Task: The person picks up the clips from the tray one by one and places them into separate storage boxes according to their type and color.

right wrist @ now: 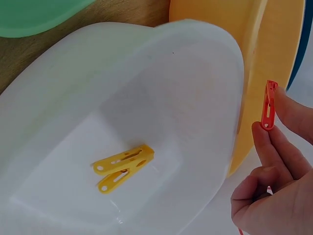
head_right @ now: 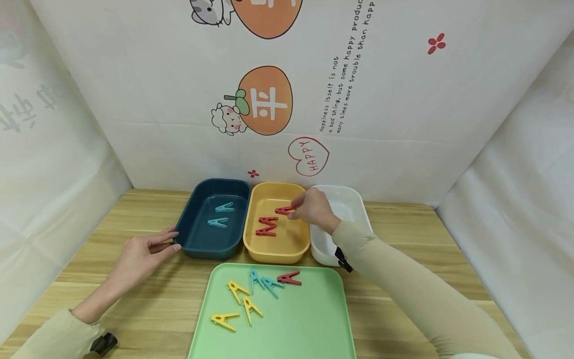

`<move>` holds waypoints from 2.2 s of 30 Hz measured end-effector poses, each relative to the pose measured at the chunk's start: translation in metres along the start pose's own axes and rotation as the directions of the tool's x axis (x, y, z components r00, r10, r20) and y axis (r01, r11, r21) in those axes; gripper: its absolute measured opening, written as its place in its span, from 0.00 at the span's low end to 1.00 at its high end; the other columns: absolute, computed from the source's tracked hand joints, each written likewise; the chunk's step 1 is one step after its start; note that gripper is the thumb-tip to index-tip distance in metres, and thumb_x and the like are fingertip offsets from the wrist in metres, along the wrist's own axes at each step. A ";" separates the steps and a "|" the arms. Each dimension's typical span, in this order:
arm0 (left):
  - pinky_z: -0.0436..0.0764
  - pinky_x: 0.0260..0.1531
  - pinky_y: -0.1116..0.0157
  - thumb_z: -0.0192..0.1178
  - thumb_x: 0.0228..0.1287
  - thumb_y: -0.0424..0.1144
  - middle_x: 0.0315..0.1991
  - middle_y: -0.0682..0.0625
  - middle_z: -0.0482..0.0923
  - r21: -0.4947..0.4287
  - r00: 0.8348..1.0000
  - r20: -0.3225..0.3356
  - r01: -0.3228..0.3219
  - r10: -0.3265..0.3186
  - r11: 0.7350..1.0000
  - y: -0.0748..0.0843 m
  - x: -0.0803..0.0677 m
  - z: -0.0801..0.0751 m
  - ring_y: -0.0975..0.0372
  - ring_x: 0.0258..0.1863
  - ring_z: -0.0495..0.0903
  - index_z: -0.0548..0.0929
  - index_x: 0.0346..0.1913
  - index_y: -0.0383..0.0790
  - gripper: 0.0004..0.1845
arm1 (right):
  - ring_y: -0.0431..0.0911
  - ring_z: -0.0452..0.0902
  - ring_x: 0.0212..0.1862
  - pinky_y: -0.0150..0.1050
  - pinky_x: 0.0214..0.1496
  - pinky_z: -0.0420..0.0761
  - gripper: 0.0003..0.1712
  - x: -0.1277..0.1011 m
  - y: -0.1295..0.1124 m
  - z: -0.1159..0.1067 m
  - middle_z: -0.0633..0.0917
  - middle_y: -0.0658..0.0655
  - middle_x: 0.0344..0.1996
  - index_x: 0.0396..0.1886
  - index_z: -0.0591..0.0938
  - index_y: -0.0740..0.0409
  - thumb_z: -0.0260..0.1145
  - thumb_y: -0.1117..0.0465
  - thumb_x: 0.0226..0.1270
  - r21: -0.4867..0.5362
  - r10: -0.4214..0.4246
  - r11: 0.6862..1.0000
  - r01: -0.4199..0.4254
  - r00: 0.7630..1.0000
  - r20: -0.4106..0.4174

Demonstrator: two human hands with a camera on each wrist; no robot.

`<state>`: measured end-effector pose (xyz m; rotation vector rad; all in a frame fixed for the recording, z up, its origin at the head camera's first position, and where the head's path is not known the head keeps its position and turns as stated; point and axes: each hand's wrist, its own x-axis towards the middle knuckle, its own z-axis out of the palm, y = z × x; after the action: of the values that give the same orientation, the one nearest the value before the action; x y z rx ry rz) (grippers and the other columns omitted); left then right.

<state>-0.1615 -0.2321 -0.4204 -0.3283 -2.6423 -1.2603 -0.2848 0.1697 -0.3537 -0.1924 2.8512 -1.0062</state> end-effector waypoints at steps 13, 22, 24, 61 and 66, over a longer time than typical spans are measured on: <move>0.89 0.41 0.63 0.70 0.72 0.32 0.68 0.33 0.76 -0.003 1.000 0.002 -0.005 0.005 1.000 0.000 0.001 0.001 0.48 0.49 0.89 0.84 0.61 0.24 0.20 | 0.55 0.82 0.53 0.46 0.56 0.85 0.20 0.009 0.004 0.010 0.90 0.61 0.49 0.50 0.91 0.66 0.83 0.63 0.59 -0.014 0.027 1.000 -0.026 1.000 0.005; 0.89 0.41 0.64 0.69 0.72 0.32 0.68 0.33 0.76 -0.008 1.000 0.002 -0.001 0.001 1.000 0.000 0.001 0.001 0.48 0.48 0.89 0.84 0.61 0.24 0.20 | 0.55 0.83 0.52 0.48 0.55 0.86 0.20 -0.005 -0.006 -0.009 0.90 0.61 0.50 0.51 0.90 0.64 0.82 0.60 0.62 -0.023 -0.024 0.999 0.023 1.000 -0.009; 0.89 0.41 0.64 0.69 0.72 0.32 0.68 0.33 0.75 -0.014 1.000 0.003 0.005 -0.005 1.000 -0.001 0.001 0.001 0.47 0.49 0.89 0.84 0.61 0.24 0.20 | 0.54 0.83 0.51 0.48 0.53 0.86 0.18 -0.012 -0.008 -0.014 0.90 0.60 0.48 0.48 0.91 0.63 0.82 0.59 0.62 -0.030 -0.053 0.998 0.053 0.999 -0.008; 0.89 0.40 0.64 0.69 0.73 0.34 0.68 0.34 0.75 0.023 1.000 -0.011 -0.006 0.006 1.000 0.003 0.001 -0.001 0.47 0.48 0.89 0.84 0.62 0.26 0.21 | 0.41 0.64 0.23 0.33 0.27 0.67 0.09 -0.168 0.040 -0.008 0.80 0.47 0.24 0.37 0.93 0.50 0.84 0.59 0.57 0.000 -0.165 0.986 0.165 0.983 -0.083; 0.89 0.40 0.64 0.70 0.72 0.34 0.68 0.34 0.76 0.028 1.000 -0.010 -0.007 0.007 1.000 0.001 0.001 0.001 0.48 0.47 0.90 0.84 0.61 0.26 0.20 | 0.40 0.64 0.25 0.34 0.29 0.66 0.09 -0.174 0.049 0.002 0.74 0.46 0.21 0.36 0.93 0.49 0.85 0.59 0.56 0.001 -0.157 0.987 0.158 0.984 -0.085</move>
<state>-0.1618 -0.2309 -0.4202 -0.3260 -2.6455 -1.2190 -0.1169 0.2337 -0.3748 -0.3897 2.9468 -1.0789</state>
